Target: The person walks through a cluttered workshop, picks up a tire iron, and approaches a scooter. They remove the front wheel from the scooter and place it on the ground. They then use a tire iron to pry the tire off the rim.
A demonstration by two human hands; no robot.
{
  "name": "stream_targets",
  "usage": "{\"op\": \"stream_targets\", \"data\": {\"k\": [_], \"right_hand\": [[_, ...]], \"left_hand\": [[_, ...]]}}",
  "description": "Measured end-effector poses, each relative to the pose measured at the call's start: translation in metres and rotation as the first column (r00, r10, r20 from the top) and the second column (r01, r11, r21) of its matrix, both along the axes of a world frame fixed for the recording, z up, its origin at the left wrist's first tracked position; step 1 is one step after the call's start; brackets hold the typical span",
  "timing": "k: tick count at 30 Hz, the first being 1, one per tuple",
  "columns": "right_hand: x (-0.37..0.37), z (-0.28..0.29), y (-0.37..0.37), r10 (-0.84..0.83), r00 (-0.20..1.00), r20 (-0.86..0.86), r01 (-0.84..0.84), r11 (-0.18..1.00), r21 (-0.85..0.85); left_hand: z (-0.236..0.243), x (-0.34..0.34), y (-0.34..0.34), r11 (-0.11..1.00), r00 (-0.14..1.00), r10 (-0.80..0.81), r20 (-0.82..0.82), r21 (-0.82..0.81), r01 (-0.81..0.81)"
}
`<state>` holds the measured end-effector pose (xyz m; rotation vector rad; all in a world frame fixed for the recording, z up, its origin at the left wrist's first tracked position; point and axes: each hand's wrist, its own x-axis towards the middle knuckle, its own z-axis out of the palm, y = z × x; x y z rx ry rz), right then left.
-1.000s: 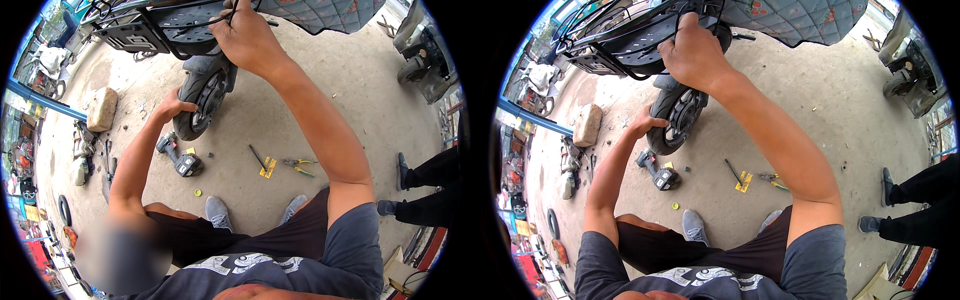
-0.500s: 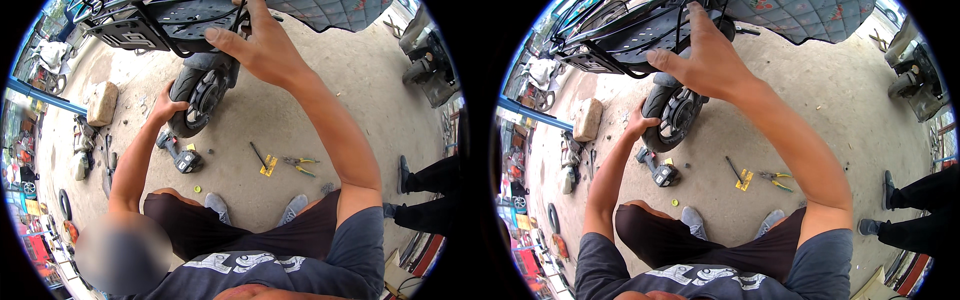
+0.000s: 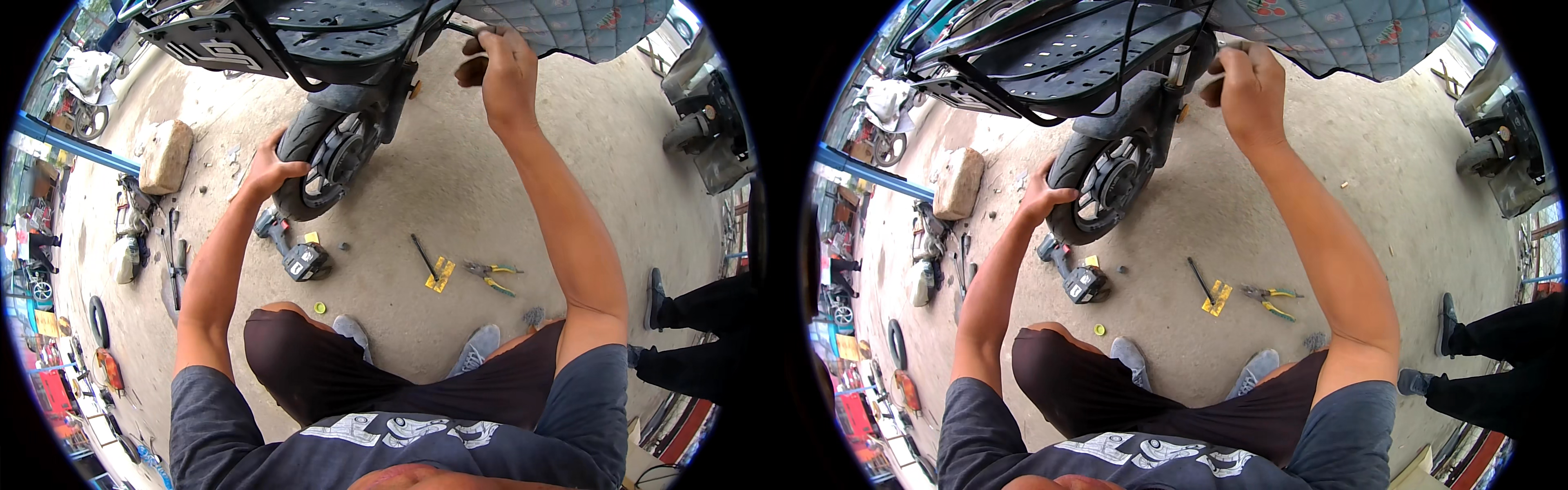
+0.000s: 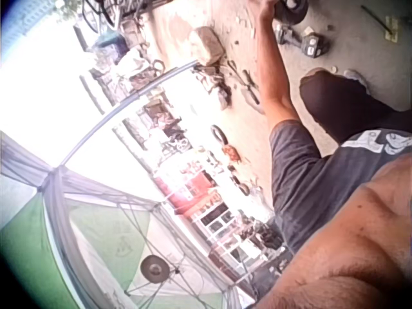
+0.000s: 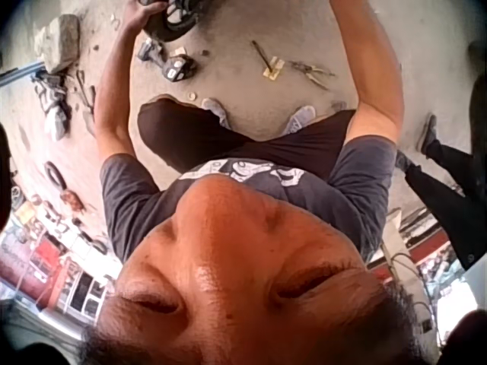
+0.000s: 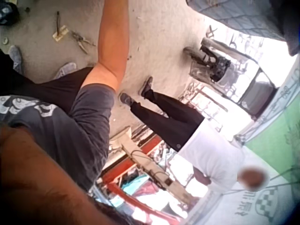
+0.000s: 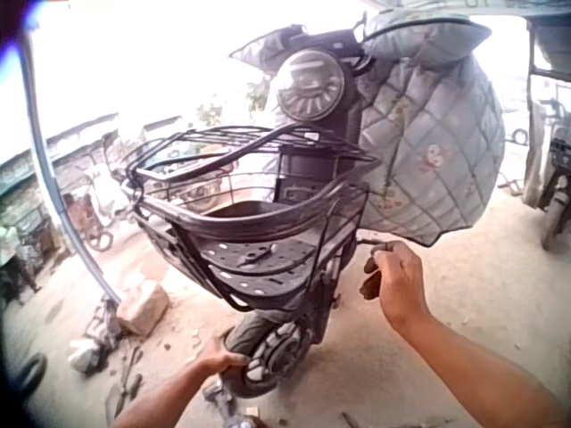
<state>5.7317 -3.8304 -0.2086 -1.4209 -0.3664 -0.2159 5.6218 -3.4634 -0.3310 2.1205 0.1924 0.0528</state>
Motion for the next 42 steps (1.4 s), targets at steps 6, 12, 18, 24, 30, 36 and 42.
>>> {"op": "stream_targets", "data": {"k": [6, 12, 18, 24, 30, 36, 42], "right_hand": [[0.025, -0.067, 0.015, -0.110, 0.941, -0.321, 0.027, 0.968, -0.251], [0.012, -0.184, 0.060, 0.193, 0.709, -0.678, -0.587, 0.694, -0.417], [-0.046, -0.252, 0.136, 0.299, 0.546, -0.783, -0.522, 0.852, -0.038], [-0.071, -0.267, 0.166, 0.453, 0.487, -0.746, -0.384, 0.879, 0.283], [-0.066, -0.280, 0.174, 0.466, 0.491, -0.736, -0.326, 0.882, 0.341], [-0.065, -0.275, 0.171, 0.383, 0.435, -0.815, -0.264, 0.919, 0.291], [-0.060, -0.276, 0.145, 0.289, 0.536, -0.793, -0.402, 0.914, 0.062]], "left_hand": [[0.003, -0.001, -0.001, 1.000, 1.000, 0.018, -0.002, 0.018, -0.017], [0.000, -0.005, 0.009, 0.998, 0.999, 0.042, 0.006, 0.036, -0.043], [-0.001, 0.000, 0.002, 1.000, 0.999, 0.016, 0.029, -0.010, -0.016], [-0.006, 0.000, 0.009, 0.998, 1.000, 0.014, 0.021, -0.061, -0.012], [0.001, 0.000, 0.003, 0.999, 1.000, 0.018, 0.000, -0.046, -0.018], [0.003, -0.001, 0.001, 0.997, 1.000, 0.010, 0.008, -0.078, -0.009], [-0.001, -0.001, 0.007, 0.996, 1.000, 0.011, -0.005, -0.087, -0.011]]}}
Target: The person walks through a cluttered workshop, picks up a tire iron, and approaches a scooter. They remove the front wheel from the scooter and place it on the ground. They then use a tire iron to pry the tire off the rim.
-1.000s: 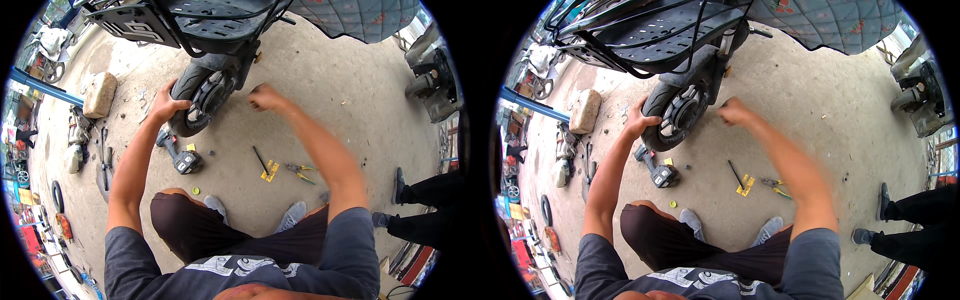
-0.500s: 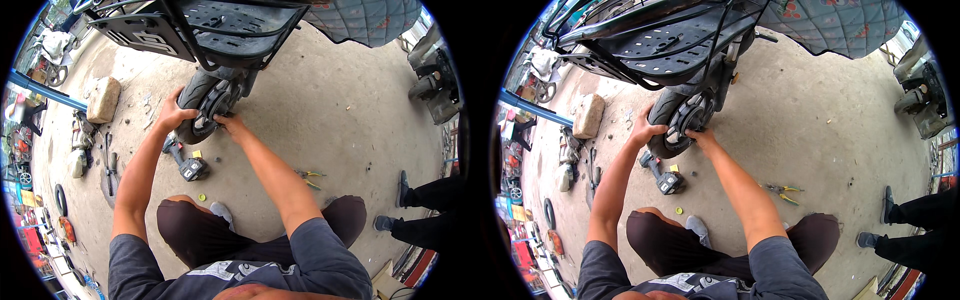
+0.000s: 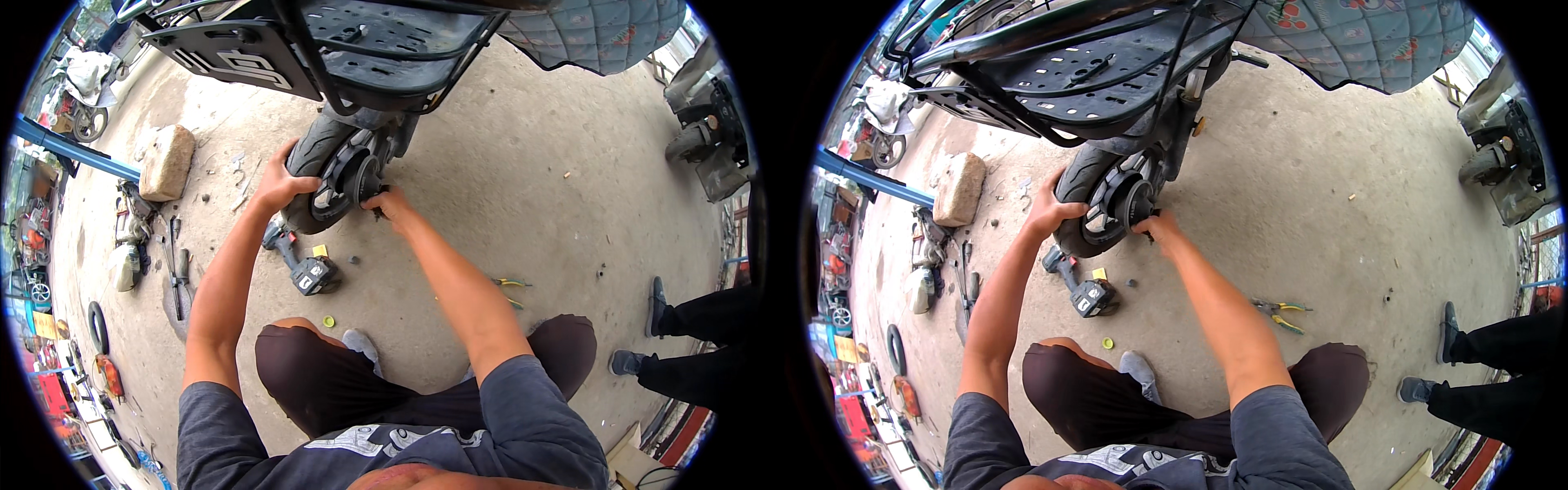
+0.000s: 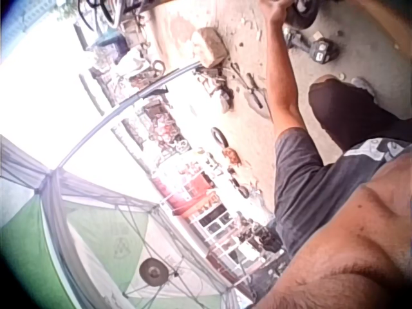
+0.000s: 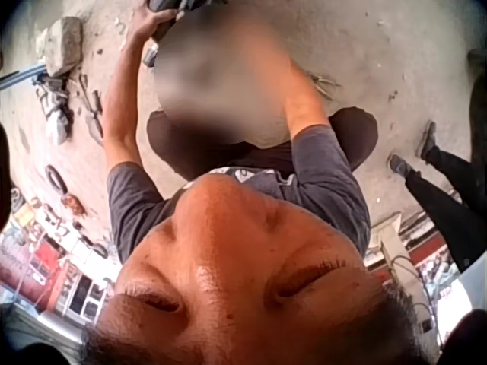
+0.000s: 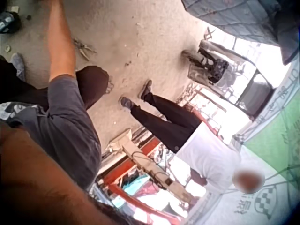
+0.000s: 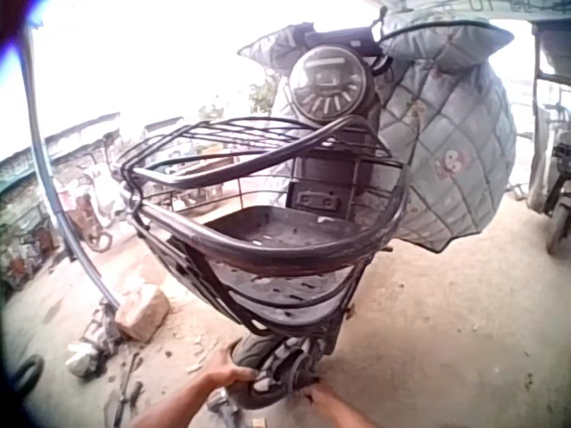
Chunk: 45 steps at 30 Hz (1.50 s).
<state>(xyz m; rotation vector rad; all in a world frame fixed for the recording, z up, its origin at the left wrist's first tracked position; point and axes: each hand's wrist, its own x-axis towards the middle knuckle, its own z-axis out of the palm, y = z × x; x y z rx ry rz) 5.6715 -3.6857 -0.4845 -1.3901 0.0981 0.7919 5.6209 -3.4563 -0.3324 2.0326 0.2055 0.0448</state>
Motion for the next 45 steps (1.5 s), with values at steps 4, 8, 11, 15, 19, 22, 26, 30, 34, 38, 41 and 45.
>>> {"op": "stream_targets", "data": {"k": [4, 8, 11, 15, 19, 22, 26, 30, 34, 38, 41, 45], "right_hand": [[0.006, -0.014, -0.016, 0.083, 0.981, 0.176, -0.034, 0.965, -0.260], [0.008, -0.038, -0.025, 0.155, 0.889, 0.431, 0.089, 0.864, -0.495], [0.011, -0.036, -0.026, 0.288, 0.850, 0.441, 0.029, 0.810, -0.586], [0.010, -0.032, -0.020, 0.332, 0.876, 0.350, 0.011, 0.712, -0.702], [0.024, -0.064, -0.042, 0.276, 0.836, 0.474, 0.225, 0.615, -0.756], [0.048, -0.040, -0.060, -0.083, 0.832, 0.549, 0.455, 0.668, -0.589], [0.112, 0.094, -0.125, -0.531, 0.339, 0.777, 0.773, 0.628, 0.092], [0.062, 0.309, -0.124, -0.752, -0.108, 0.650, 0.463, 0.540, 0.702], [0.018, 0.395, -0.074, -0.424, -0.435, 0.795, 0.252, 0.790, 0.559], [0.007, 0.421, -0.078, -0.282, -0.334, 0.899, 0.060, 0.946, 0.319], [0.006, 0.430, -0.081, -0.063, -0.394, 0.917, 0.237, 0.957, 0.168], [0.015, 0.429, -0.090, 0.120, -0.498, 0.859, 0.367, 0.926, 0.083]], "left_hand": [[0.000, 0.000, 0.000, 1.000, 1.000, -0.005, -0.019, -0.008, 0.005], [0.000, 0.004, -0.002, 1.000, 1.000, -0.017, -0.013, 0.018, 0.017], [-0.001, 0.002, 0.003, 0.998, 1.000, -0.004, -0.012, 0.056, 0.005], [-0.004, -0.002, 0.006, 0.997, 1.000, 0.012, -0.007, 0.076, -0.012], [0.002, 0.007, -0.007, 0.999, 1.000, -0.026, 0.005, 0.047, 0.026], [0.004, 0.006, -0.007, 0.998, 0.999, -0.033, 0.001, 0.046, 0.033], [0.001, 0.002, -0.001, 0.997, 1.000, -0.008, 0.003, 0.077, 0.008], [0.004, 0.000, -0.003, 0.999, 1.000, -0.025, 0.004, 0.035, 0.025], [0.015, -0.009, -0.011, 0.996, 1.000, 0.001, -0.005, 0.092, -0.001], [0.010, -0.008, -0.029, 0.997, 0.999, 0.024, 0.022, 0.079, -0.025], [0.010, -0.018, -0.043, 0.997, 0.999, 0.044, -0.003, 0.057, -0.044], [-0.002, -0.036, -0.060, 0.999, 0.999, 0.016, 0.035, -0.037, -0.014]]}}
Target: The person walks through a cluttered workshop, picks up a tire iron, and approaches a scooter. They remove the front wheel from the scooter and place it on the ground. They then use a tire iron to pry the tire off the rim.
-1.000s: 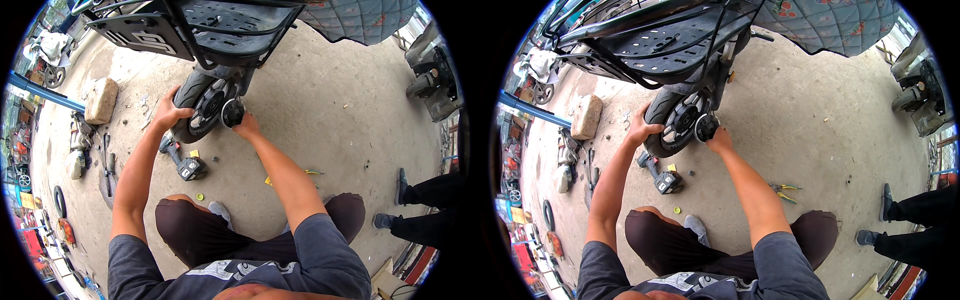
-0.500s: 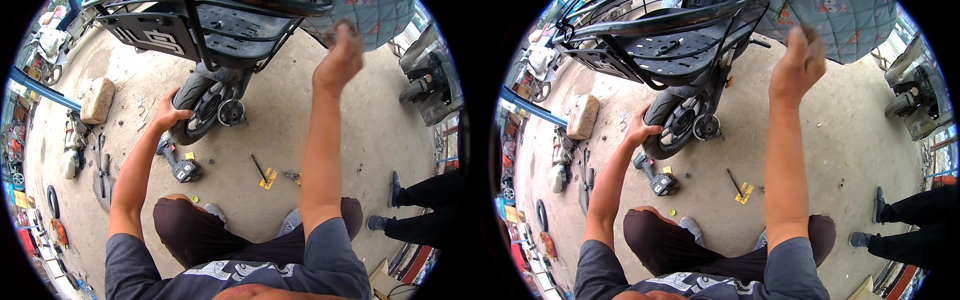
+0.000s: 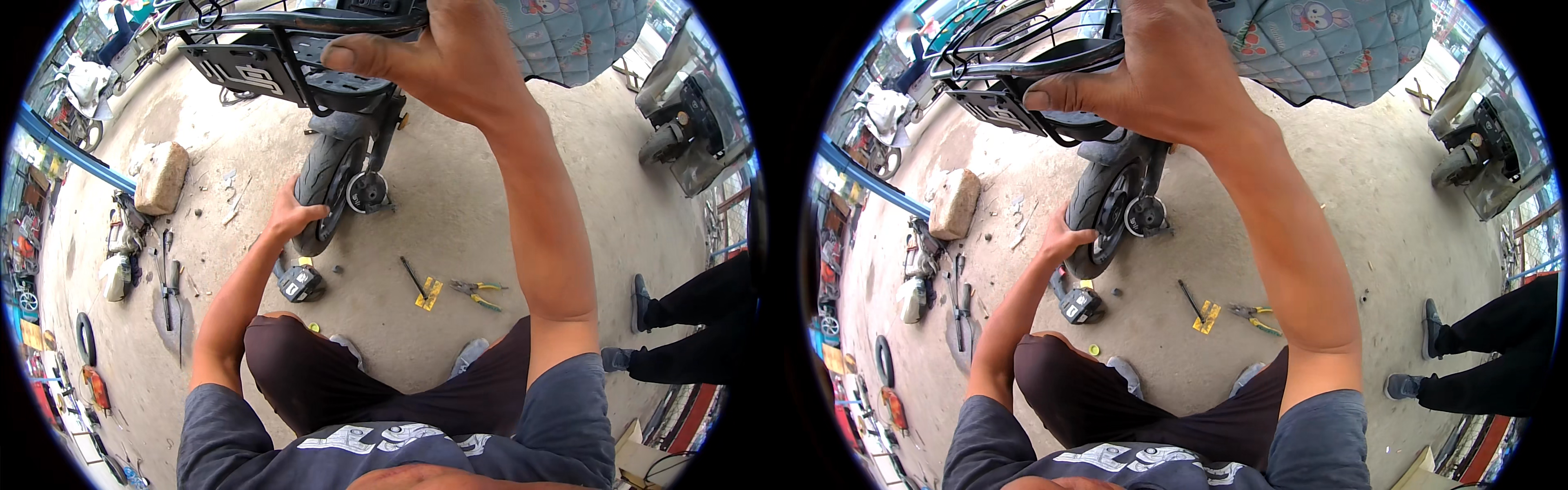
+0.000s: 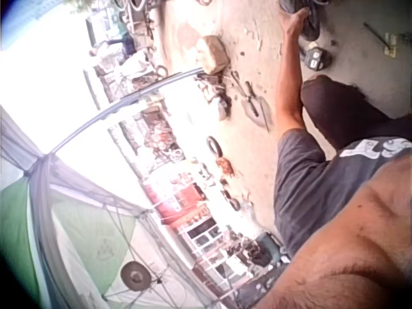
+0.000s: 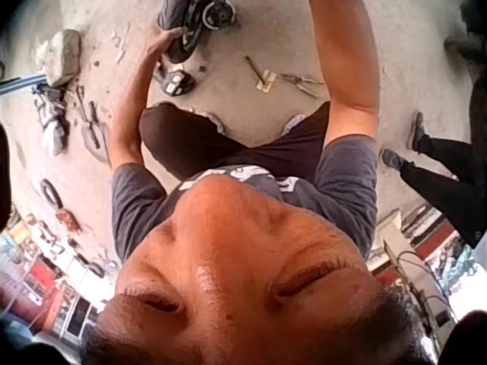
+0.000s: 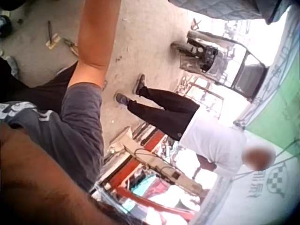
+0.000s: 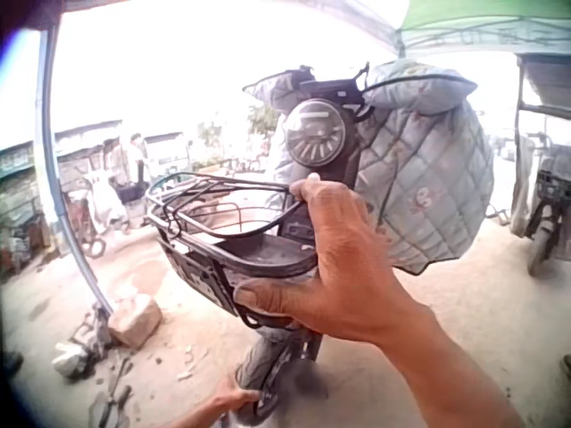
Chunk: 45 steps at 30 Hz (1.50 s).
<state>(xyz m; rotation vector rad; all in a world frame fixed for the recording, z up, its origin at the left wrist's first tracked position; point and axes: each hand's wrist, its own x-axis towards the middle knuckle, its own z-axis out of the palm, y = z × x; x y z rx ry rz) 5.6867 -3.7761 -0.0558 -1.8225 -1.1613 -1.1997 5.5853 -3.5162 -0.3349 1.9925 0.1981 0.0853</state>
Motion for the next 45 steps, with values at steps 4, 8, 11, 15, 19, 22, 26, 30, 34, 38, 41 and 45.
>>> {"op": "stream_targets", "data": {"k": [4, 8, 11, 15, 19, 22, 26, 30, 34, 38, 41, 45], "right_hand": [[-0.003, 0.000, -0.004, 0.058, 0.996, -0.071, -0.056, 0.998, 0.023], [-0.003, -0.001, -0.006, 0.069, 0.996, -0.059, -0.067, 0.997, 0.043], [-0.005, 0.000, -0.006, 0.027, 0.999, -0.033, -0.025, 0.998, 0.057], [-0.009, 0.001, -0.006, 0.028, 0.997, -0.077, -0.024, 0.999, 0.048], [-0.006, -0.002, -0.003, 0.056, 0.996, -0.067, -0.051, 0.996, 0.079], [-0.012, 0.000, -0.007, 0.089, 0.992, -0.084, -0.079, 0.990, 0.115], [-0.013, 0.002, -0.018, 0.129, 0.967, -0.220, -0.104, 0.987, 0.122], [-0.012, 0.002, -0.041, 0.234, 0.887, -0.398, -0.185, 0.970, 0.158], [-0.012, 0.004, -0.069, 0.400, 0.608, -0.686, -0.268, 0.917, 0.296], [0.045, -0.034, -0.133, 0.251, 0.939, -0.234, -0.257, 0.966, 0.008], [0.045, -0.041, -0.156, 0.604, 0.576, -0.551, -0.474, 0.795, 0.378], [0.075, -0.058, -0.192, 0.750, 0.374, -0.546, -0.417, 0.661, 0.624]], "left_hand": [[0.007, -0.024, -0.018, 1.000, 1.000, 0.015, -0.023, -0.021, -0.015], [0.021, -0.038, -0.025, 0.991, 0.996, 0.052, -0.073, -0.120, -0.060], [0.037, -0.050, -0.024, 0.972, 0.990, 0.075, -0.120, -0.212, -0.100], [0.046, -0.064, -0.018, 0.925, 0.975, 0.103, -0.196, -0.342, -0.167], [0.060, -0.075, -0.024, 0.869, 0.947, 0.235, -0.217, -0.390, -0.305], [0.076, -0.080, -0.032, 0.879, 0.968, 0.156, -0.197, -0.420, -0.227], [0.075, -0.080, -0.028, 0.923, 0.968, 0.099, -0.232, -0.342, -0.177], [0.068, -0.084, -0.026, 0.909, 0.964, 0.113, -0.240, -0.366, -0.198], [0.047, -0.085, -0.019, 0.887, 0.961, 0.129, -0.243, -0.404, -0.222], [0.044, -0.085, -0.030, 0.856, 0.954, 0.110, -0.280, -0.461, -0.234], [0.039, -0.084, -0.025, 0.855, 0.948, 0.124, -0.292, -0.454, -0.251], [0.049, -0.085, -0.028, 0.835, 0.944, 0.111, -0.310, -0.486, -0.257]]}}
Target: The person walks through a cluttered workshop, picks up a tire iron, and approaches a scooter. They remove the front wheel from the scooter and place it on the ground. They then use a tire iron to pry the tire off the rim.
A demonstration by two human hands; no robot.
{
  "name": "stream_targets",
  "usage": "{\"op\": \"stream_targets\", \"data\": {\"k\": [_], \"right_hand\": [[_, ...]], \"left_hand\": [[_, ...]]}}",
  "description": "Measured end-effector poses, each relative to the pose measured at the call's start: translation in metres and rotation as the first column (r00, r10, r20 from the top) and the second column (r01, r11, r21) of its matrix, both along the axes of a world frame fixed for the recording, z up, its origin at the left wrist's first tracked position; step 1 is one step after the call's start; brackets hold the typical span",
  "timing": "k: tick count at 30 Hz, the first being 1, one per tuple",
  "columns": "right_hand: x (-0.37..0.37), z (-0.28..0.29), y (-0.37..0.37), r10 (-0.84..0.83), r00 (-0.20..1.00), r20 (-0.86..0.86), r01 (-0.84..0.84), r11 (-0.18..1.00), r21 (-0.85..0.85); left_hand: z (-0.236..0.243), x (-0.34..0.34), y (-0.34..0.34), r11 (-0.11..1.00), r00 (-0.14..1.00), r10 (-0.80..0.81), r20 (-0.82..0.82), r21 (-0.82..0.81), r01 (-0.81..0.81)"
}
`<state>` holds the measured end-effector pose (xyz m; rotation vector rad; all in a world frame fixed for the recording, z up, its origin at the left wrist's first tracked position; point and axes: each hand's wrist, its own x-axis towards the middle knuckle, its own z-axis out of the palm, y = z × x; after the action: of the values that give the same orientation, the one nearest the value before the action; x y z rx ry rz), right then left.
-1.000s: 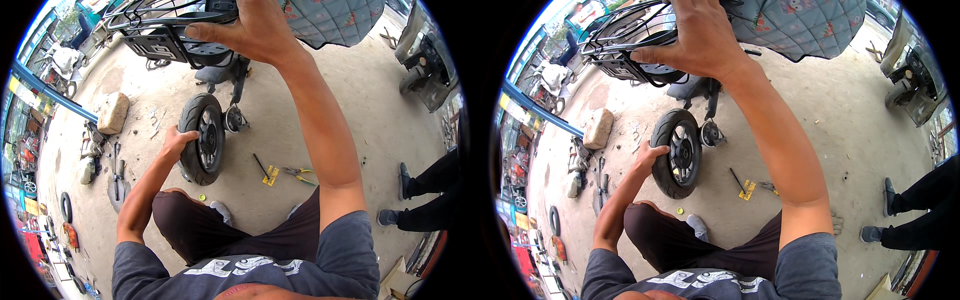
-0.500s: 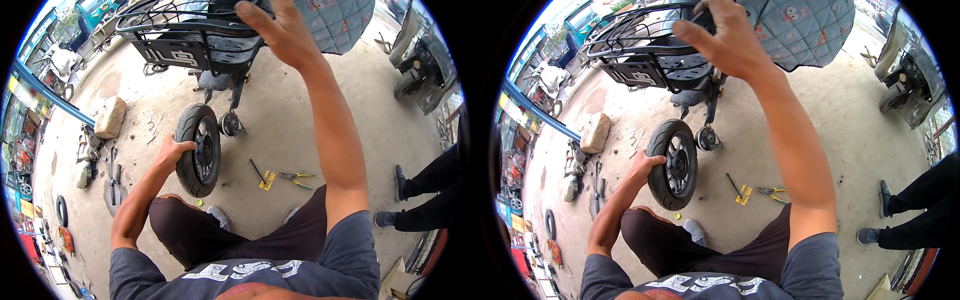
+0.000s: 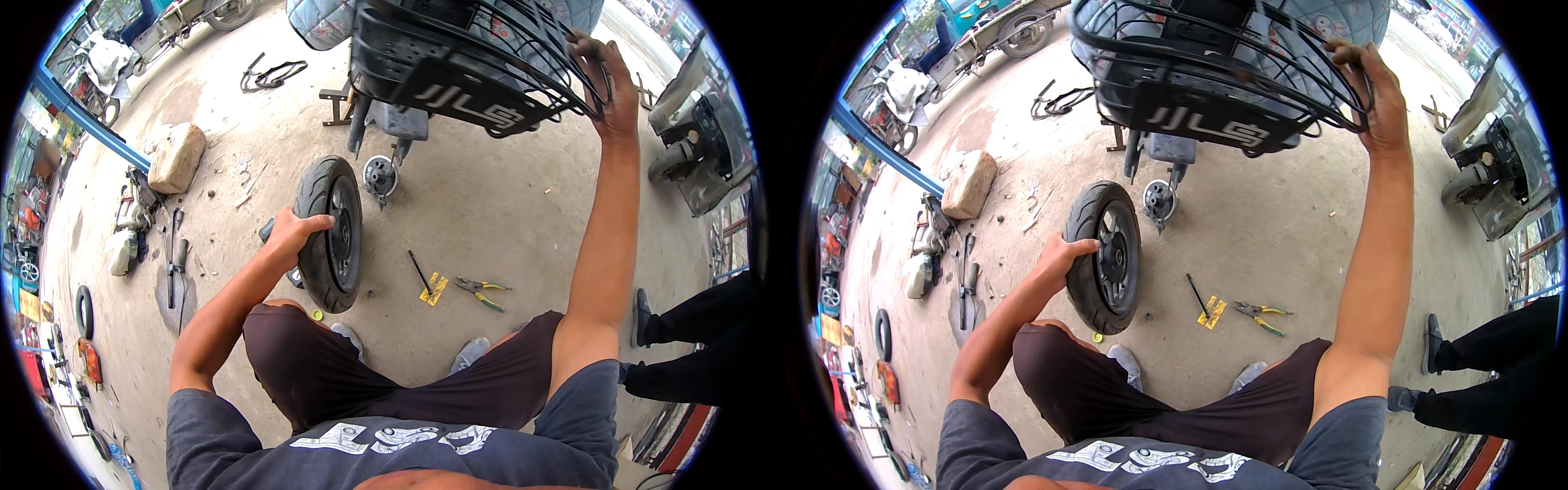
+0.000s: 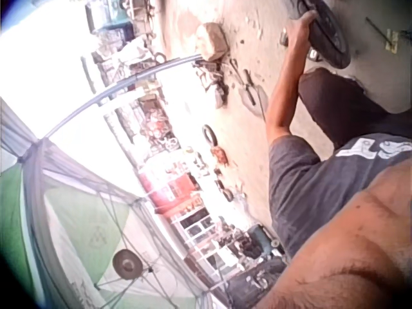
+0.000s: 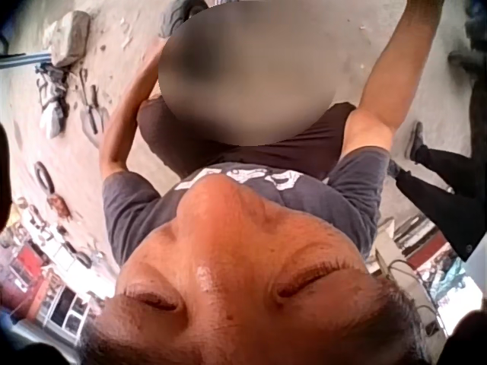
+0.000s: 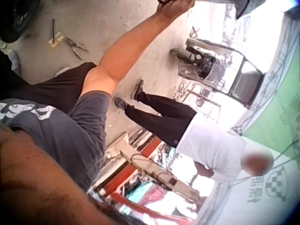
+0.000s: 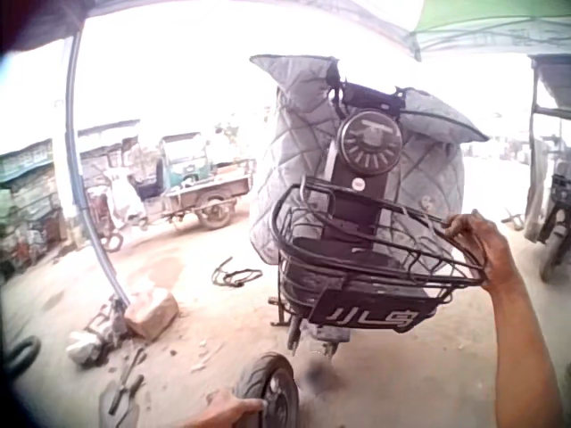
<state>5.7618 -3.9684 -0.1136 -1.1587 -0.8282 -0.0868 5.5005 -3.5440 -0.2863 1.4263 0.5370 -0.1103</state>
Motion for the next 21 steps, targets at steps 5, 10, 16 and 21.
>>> {"op": "stream_targets", "data": {"k": [5, 10, 16, 21], "right_hand": [[0.024, -0.023, -0.027, 0.143, 0.982, -0.126, -0.102, 0.954, 0.282], [0.044, -0.046, -0.059, 0.181, 0.946, -0.270, -0.050, 0.901, 0.431], [0.052, -0.068, -0.074, 0.288, 0.921, -0.261, -0.124, 0.854, 0.505], [0.039, -0.071, -0.062, 0.035, 0.910, -0.414, 0.202, 0.834, 0.514]], "left_hand": [[0.003, 0.000, 0.000, 0.998, 0.999, 0.011, -0.037, -0.060, -0.014], [0.000, 0.000, 0.001, 0.989, 0.999, 0.019, -0.038, -0.144, -0.024], [0.009, -0.003, -0.004, 0.977, 0.995, 0.057, -0.082, -0.199, -0.072], [0.003, 0.002, -0.002, 0.966, 0.995, -0.005, -0.103, -0.257, -0.022]]}}
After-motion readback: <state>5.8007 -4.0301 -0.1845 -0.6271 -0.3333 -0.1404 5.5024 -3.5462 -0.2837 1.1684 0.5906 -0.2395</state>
